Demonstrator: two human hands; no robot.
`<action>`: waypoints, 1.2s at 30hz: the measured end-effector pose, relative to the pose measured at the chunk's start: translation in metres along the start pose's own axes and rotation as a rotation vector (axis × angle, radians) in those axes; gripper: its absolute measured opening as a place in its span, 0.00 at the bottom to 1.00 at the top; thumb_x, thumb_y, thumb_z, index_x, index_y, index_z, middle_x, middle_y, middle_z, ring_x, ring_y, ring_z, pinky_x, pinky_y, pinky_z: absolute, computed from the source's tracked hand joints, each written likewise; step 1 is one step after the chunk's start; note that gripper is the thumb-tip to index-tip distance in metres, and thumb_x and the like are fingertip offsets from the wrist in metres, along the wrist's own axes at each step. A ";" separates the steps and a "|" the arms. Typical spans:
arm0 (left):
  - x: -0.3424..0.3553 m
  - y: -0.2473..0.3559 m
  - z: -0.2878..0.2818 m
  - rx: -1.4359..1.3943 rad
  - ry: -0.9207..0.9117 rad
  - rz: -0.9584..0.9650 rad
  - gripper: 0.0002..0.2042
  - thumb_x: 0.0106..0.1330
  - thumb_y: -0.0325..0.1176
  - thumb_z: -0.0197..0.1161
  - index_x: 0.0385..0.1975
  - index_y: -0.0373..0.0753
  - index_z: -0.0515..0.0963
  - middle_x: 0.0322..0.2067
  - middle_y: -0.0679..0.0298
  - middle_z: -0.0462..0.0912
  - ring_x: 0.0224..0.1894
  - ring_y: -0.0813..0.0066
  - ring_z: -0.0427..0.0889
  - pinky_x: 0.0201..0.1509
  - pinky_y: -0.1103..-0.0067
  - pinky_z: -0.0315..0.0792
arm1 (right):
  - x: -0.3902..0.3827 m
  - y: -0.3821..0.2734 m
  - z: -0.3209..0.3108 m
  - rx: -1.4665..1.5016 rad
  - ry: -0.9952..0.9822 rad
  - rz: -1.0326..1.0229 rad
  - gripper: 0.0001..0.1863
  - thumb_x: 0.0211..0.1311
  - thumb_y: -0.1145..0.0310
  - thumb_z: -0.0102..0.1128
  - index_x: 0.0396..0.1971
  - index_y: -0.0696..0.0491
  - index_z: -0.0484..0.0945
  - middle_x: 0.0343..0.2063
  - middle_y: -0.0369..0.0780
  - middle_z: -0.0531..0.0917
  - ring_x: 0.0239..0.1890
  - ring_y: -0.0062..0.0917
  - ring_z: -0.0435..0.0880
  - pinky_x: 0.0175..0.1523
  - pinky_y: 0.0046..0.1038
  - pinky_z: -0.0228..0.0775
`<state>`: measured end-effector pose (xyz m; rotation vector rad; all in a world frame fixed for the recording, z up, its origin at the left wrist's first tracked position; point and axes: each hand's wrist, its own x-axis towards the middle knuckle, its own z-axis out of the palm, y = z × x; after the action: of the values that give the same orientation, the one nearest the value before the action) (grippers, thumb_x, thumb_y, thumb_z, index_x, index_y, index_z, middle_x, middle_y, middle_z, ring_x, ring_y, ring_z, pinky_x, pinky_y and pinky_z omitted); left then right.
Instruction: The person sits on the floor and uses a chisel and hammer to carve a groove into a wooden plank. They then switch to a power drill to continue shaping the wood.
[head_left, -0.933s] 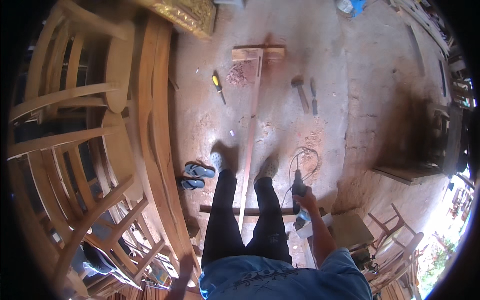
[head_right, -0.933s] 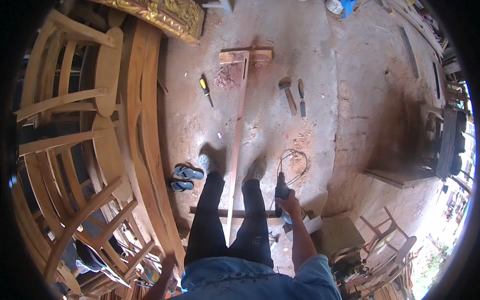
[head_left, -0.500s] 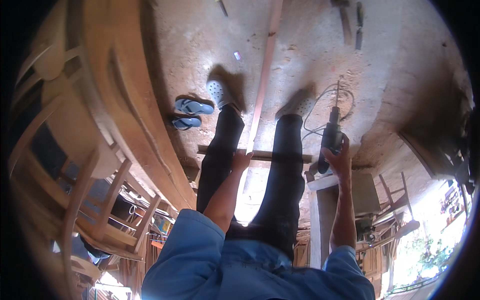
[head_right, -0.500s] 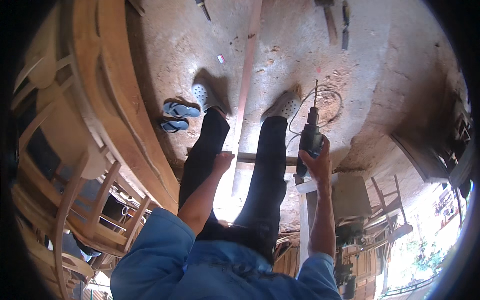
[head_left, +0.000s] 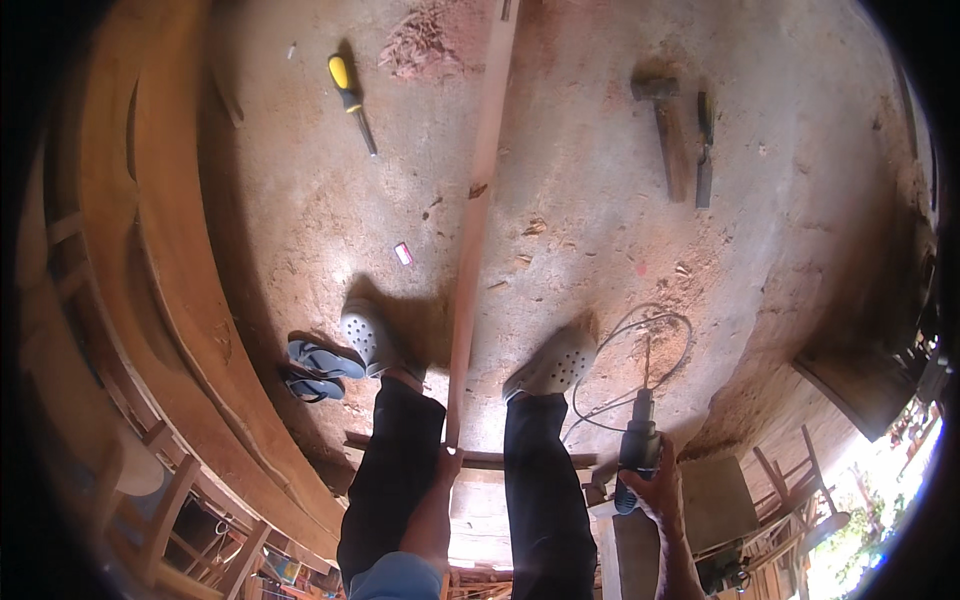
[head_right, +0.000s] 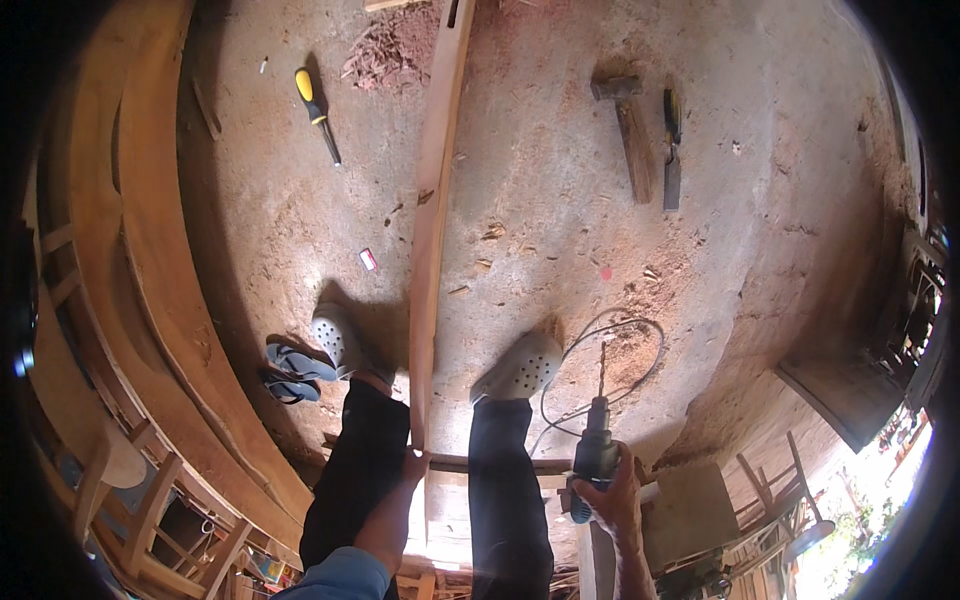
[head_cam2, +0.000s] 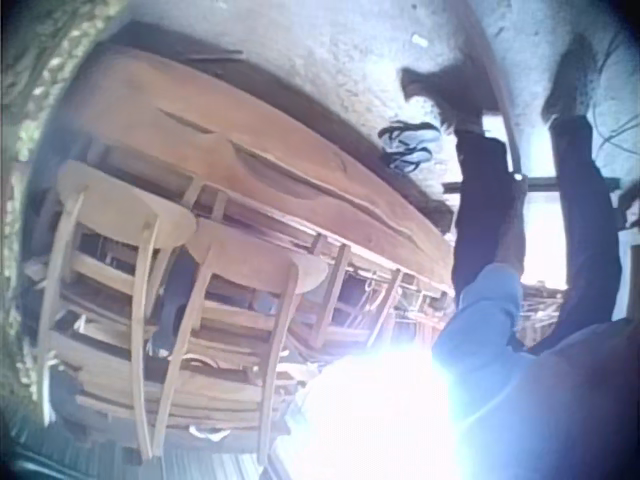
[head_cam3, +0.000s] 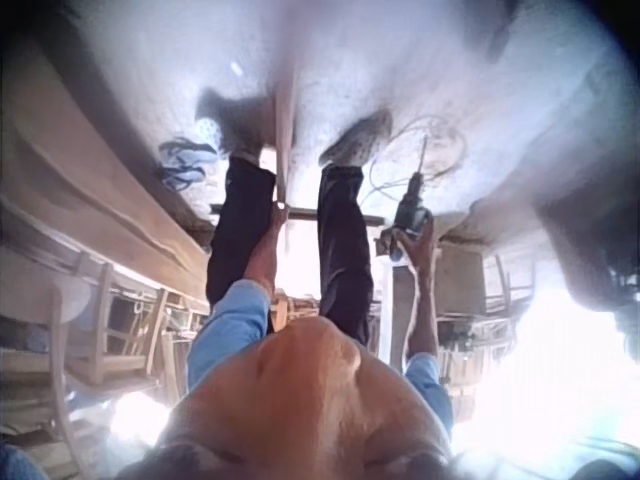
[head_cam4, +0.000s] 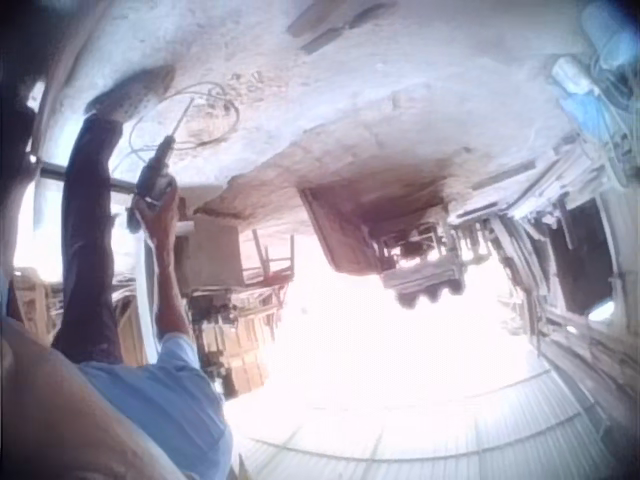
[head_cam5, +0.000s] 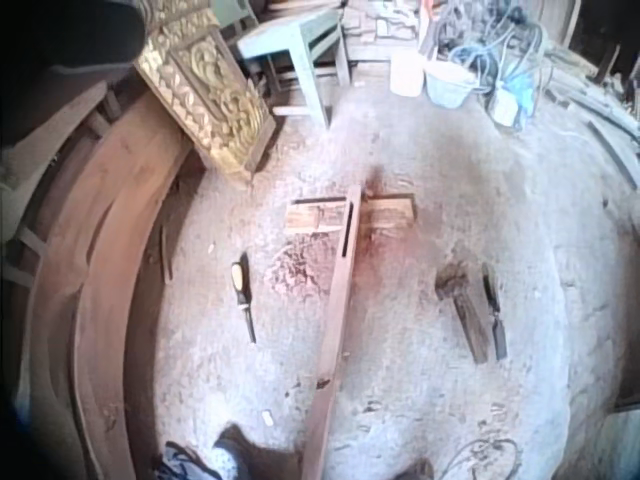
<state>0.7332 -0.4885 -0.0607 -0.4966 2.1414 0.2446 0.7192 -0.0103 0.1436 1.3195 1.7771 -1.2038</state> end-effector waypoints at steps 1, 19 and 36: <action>0.003 0.013 -0.007 -0.004 -0.022 0.035 0.20 0.57 0.44 0.71 0.37 0.31 0.83 0.34 0.47 0.87 0.42 0.50 0.88 0.48 0.61 0.80 | -0.002 -0.007 -0.002 -0.002 0.004 -0.005 0.52 0.43 0.60 0.81 0.68 0.57 0.61 0.52 0.54 0.80 0.51 0.49 0.83 0.56 0.46 0.76; 0.015 0.197 -0.063 0.320 -0.060 0.100 0.24 0.58 0.53 0.66 0.39 0.34 0.86 0.38 0.45 0.89 0.45 0.46 0.89 0.52 0.58 0.82 | -0.024 -0.045 0.009 0.155 0.019 0.030 0.47 0.47 0.64 0.78 0.67 0.56 0.61 0.45 0.51 0.85 0.45 0.42 0.88 0.51 0.42 0.80; 0.027 0.239 -0.089 0.243 -0.028 0.142 0.24 0.61 0.55 0.66 0.45 0.40 0.85 0.39 0.49 0.89 0.45 0.46 0.88 0.51 0.57 0.81 | -0.011 -0.050 -0.001 0.089 -0.011 0.009 0.47 0.50 0.64 0.79 0.67 0.57 0.60 0.44 0.52 0.85 0.43 0.43 0.88 0.49 0.42 0.80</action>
<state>0.5497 -0.3113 -0.0331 -0.2000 2.1456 0.0674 0.6752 -0.0185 0.1690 1.3669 1.7254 -1.2962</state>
